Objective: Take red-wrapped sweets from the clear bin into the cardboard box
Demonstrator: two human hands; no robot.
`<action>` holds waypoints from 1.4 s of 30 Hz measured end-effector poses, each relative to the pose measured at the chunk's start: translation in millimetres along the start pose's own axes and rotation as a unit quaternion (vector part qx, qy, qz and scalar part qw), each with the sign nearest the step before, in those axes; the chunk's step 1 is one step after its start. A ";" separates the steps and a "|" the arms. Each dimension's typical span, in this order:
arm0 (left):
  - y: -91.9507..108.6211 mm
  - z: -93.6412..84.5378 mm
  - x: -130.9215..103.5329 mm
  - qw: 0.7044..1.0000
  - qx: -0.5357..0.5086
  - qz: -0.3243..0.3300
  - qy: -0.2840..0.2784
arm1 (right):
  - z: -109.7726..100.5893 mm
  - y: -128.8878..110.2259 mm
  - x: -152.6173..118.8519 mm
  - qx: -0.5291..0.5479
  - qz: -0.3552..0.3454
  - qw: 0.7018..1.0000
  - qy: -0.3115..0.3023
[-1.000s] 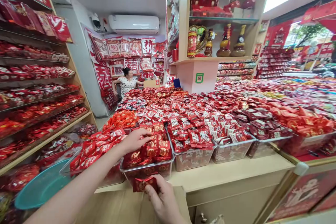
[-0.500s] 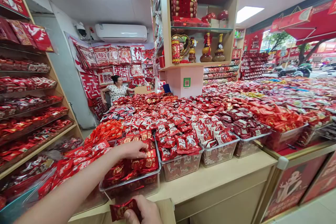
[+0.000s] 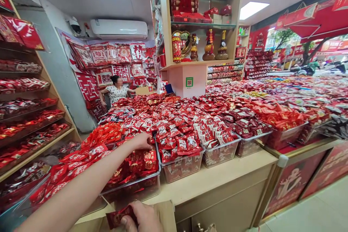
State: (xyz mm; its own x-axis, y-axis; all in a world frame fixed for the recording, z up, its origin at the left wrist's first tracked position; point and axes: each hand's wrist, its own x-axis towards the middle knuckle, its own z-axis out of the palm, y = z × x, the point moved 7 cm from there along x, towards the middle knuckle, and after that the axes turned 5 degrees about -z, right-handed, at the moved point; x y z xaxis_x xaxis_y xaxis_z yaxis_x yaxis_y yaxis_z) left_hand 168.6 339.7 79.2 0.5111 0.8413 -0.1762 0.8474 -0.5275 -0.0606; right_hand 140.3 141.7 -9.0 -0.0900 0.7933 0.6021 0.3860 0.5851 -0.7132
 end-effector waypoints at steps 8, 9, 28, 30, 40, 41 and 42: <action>-22.7 -5.5 -28.6 0.995 0.002 0.080 -0.057 | -2.4 -7.4 1.0 0.020 0.001 0.999 -0.027; -23.9 -4.9 -31.1 0.995 0.011 0.082 -0.057 | -2.3 -7.6 0.8 0.020 0.000 0.999 -0.029; -33.8 2.5 -27.9 0.992 0.001 0.094 -0.090 | 1.5 -4.0 -2.7 -0.015 0.014 0.998 -0.058; -37.2 0.0 -24.2 0.993 -0.008 0.096 -0.067 | 2.9 -3.0 -4.3 -0.017 0.015 0.998 -0.062; -23.2 -3.8 -25.9 0.989 -0.064 0.134 -0.021 | 4.3 -3.6 -4.2 -0.019 0.012 0.996 -0.082; -21.5 -3.5 -26.5 0.988 -0.067 0.135 -0.024 | 4.1 -3.4 -4.1 -0.020 0.015 0.996 -0.082; -20.2 -3.4 -27.2 0.988 -0.068 0.136 -0.027 | 3.9 -3.2 -4.1 -0.020 0.017 0.996 -0.083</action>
State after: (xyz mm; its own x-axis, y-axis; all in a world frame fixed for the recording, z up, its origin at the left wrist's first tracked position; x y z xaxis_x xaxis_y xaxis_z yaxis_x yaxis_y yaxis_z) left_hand 138.0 327.9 88.6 0.7173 0.6611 -0.2200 0.6931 -0.7094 0.1283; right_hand 135.9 137.2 -10.5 -0.2249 0.8317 0.5076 0.4283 0.5523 -0.7152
